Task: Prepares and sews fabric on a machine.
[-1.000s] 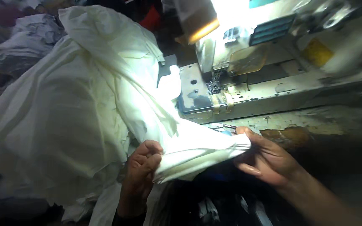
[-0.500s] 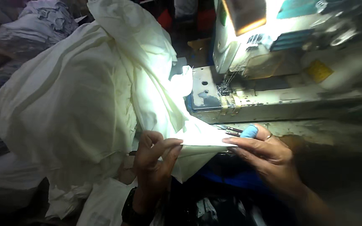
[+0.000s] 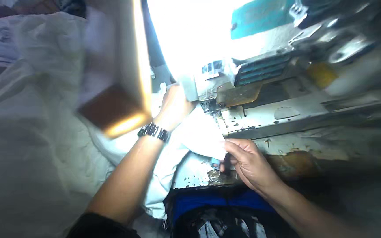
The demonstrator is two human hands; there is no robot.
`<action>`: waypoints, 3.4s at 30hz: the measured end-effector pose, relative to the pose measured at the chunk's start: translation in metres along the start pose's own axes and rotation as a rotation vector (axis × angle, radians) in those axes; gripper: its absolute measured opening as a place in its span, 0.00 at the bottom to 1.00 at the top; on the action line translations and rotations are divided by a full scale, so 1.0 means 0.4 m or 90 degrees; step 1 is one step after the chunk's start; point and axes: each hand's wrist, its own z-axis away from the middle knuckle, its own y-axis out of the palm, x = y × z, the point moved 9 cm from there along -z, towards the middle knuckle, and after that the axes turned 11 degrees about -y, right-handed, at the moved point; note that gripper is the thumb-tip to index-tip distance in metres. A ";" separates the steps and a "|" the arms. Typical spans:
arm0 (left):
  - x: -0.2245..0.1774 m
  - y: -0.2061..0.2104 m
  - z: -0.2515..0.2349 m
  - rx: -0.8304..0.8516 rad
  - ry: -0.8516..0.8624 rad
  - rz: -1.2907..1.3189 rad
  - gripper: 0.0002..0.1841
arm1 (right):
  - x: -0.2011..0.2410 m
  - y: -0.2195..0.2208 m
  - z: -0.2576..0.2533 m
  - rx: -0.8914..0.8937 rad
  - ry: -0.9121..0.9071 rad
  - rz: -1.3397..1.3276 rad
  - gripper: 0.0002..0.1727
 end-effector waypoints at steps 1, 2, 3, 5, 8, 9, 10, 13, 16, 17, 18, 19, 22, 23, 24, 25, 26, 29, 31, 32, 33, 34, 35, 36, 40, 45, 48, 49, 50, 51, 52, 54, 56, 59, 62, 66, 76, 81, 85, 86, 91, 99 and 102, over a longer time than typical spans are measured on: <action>-0.002 0.004 -0.009 0.000 -0.004 0.021 0.16 | -0.001 -0.002 -0.007 0.002 -0.007 0.018 0.21; -0.004 0.004 -0.010 -0.014 0.008 0.039 0.18 | -0.001 -0.003 -0.012 0.005 -0.015 0.034 0.21; -0.008 0.000 -0.008 -0.023 0.015 0.052 0.19 | 0.002 -0.002 -0.015 0.009 -0.026 0.049 0.21; -0.005 -0.001 -0.004 -0.030 0.006 0.045 0.19 | 0.007 0.001 -0.014 0.013 -0.044 0.073 0.21; 0.012 0.009 -0.013 -0.026 -0.033 0.007 0.23 | 0.011 0.001 -0.010 0.005 -0.059 0.084 0.21; 0.018 0.015 -0.018 -0.019 -0.046 0.002 0.24 | 0.013 0.001 -0.010 -0.001 -0.059 0.093 0.21; 0.020 0.018 -0.023 -0.013 -0.056 0.002 0.24 | 0.015 0.001 -0.010 -0.007 -0.057 0.105 0.21; 0.024 0.031 -0.039 0.004 -0.063 0.002 0.24 | 0.018 0.001 -0.015 -0.013 -0.059 0.155 0.21; 0.012 0.019 -0.044 0.027 -0.121 -0.057 0.23 | 0.033 0.001 -0.016 0.026 -0.065 0.251 0.20; 0.004 0.012 -0.040 0.052 -0.149 -0.093 0.25 | 0.041 -0.003 -0.012 0.047 -0.064 0.294 0.21; -0.002 0.004 -0.038 0.061 -0.158 -0.131 0.27 | 0.052 -0.011 -0.006 0.057 -0.070 0.332 0.22; -0.002 -0.004 -0.032 0.054 -0.153 -0.156 0.29 | 0.067 -0.023 0.003 0.055 -0.080 0.365 0.23; 0.002 -0.040 0.025 -0.056 -0.084 -0.074 0.21 | 0.100 -0.069 0.029 0.008 -0.118 0.438 0.24; 0.000 -0.046 0.040 -0.075 -0.061 -0.034 0.18 | 0.102 -0.079 0.029 -0.009 -0.115 0.446 0.25; 0.002 -0.040 0.045 -0.076 -0.046 -0.005 0.16 | 0.099 -0.081 0.026 -0.017 -0.100 0.440 0.26; 0.009 -0.026 0.039 -0.066 -0.040 0.009 0.16 | 0.091 -0.076 0.018 -0.016 -0.079 0.427 0.27; 0.018 -0.010 0.021 -0.043 -0.049 0.007 0.16 | 0.084 -0.066 0.005 -0.014 -0.064 0.403 0.27; 0.048 0.033 -0.041 0.024 -0.086 -0.057 0.24 | 0.058 -0.032 -0.019 -0.013 -0.049 0.319 0.25; 0.049 0.038 -0.056 0.041 -0.105 -0.038 0.25 | 0.053 -0.023 -0.025 -0.009 -0.056 0.291 0.20; 0.051 0.039 -0.056 0.045 -0.113 -0.025 0.25 | 0.050 -0.022 -0.024 -0.004 -0.060 0.283 0.17; 0.051 0.041 -0.054 0.046 -0.114 -0.020 0.25 | 0.049 -0.022 -0.023 0.000 -0.068 0.280 0.15; 0.049 0.042 -0.051 0.042 -0.113 -0.021 0.25 | 0.049 -0.024 -0.022 0.002 -0.077 0.277 0.14; 0.044 0.042 -0.047 0.040 -0.113 -0.024 0.25 | 0.049 -0.025 -0.021 0.004 -0.084 0.276 0.14; 0.038 0.039 -0.039 0.041 -0.119 -0.030 0.25 | 0.049 -0.025 -0.021 0.007 -0.091 0.279 0.14; 0.009 0.025 -0.022 0.045 -0.114 -0.010 0.20 | 0.063 -0.014 -0.006 0.039 -0.124 0.300 0.15; 0.005 0.018 -0.021 0.007 -0.047 0.029 0.20 | 0.065 -0.008 0.023 0.045 -0.132 0.268 0.14; 0.006 0.010 -0.021 -0.020 -0.069 0.026 0.22 | 0.056 -0.011 -0.001 0.018 -0.124 0.268 0.15; 0.012 0.011 -0.026 -0.026 -0.070 0.030 0.23 | 0.049 -0.012 -0.010 0.016 -0.119 0.273 0.15; 0.018 0.013 -0.030 -0.026 -0.076 0.032 0.24 | 0.043 -0.011 -0.017 0.020 -0.109 0.284 0.15; 0.020 0.015 -0.035 -0.022 -0.085 0.033 0.24 | 0.041 -0.011 -0.023 0.030 -0.099 0.302 0.16; 0.022 0.018 -0.041 -0.019 -0.087 0.024 0.26 | 0.041 -0.012 -0.027 0.043 -0.088 0.324 0.16; 0.024 0.025 -0.047 0.010 -0.110 -0.002 0.27 | 0.053 -0.017 -0.022 0.080 -0.070 0.378 0.17; 0.036 0.021 -0.057 0.032 -0.128 -0.053 0.26 | 0.090 -0.025 -0.002 0.077 -0.141 0.443 0.18; 0.037 -0.043 0.005 -0.063 -0.083 -0.038 0.18 | 0.187 -0.022 0.056 0.000 -0.401 0.588 0.16; -0.018 -0.111 0.195 -0.168 0.056 0.010 0.09 | 0.225 0.009 0.071 -0.022 -0.520 0.730 0.18; -0.032 -0.052 0.264 -0.227 0.153 -0.079 0.10 | 0.186 0.033 0.018 0.039 -0.490 0.634 0.10; -0.107 -0.126 0.315 -0.410 0.307 0.130 0.05 | 0.135 0.028 0.002 0.118 -0.251 0.271 0.08; -0.132 -0.111 0.407 -0.345 0.375 0.069 0.06 | 0.188 0.083 0.109 0.225 -0.427 0.344 0.12; -0.241 -0.165 0.424 -0.210 0.389 -0.031 0.09 | 0.213 0.090 0.160 0.241 -0.506 0.468 0.14; -0.272 -0.141 0.412 -0.126 0.421 -0.121 0.09 | 0.213 0.091 0.159 0.247 -0.515 0.505 0.14; -0.214 -0.019 0.324 0.246 0.363 -0.336 0.05 | 0.117 0.051 0.098 0.235 -0.452 0.460 0.11; -0.138 -0.075 0.208 0.212 0.370 -0.346 0.12 | 0.068 0.015 0.039 0.166 -0.411 0.360 0.11; -0.129 -0.097 0.184 0.175 0.364 -0.351 0.13 | 0.066 0.013 0.010 0.180 -0.416 0.369 0.11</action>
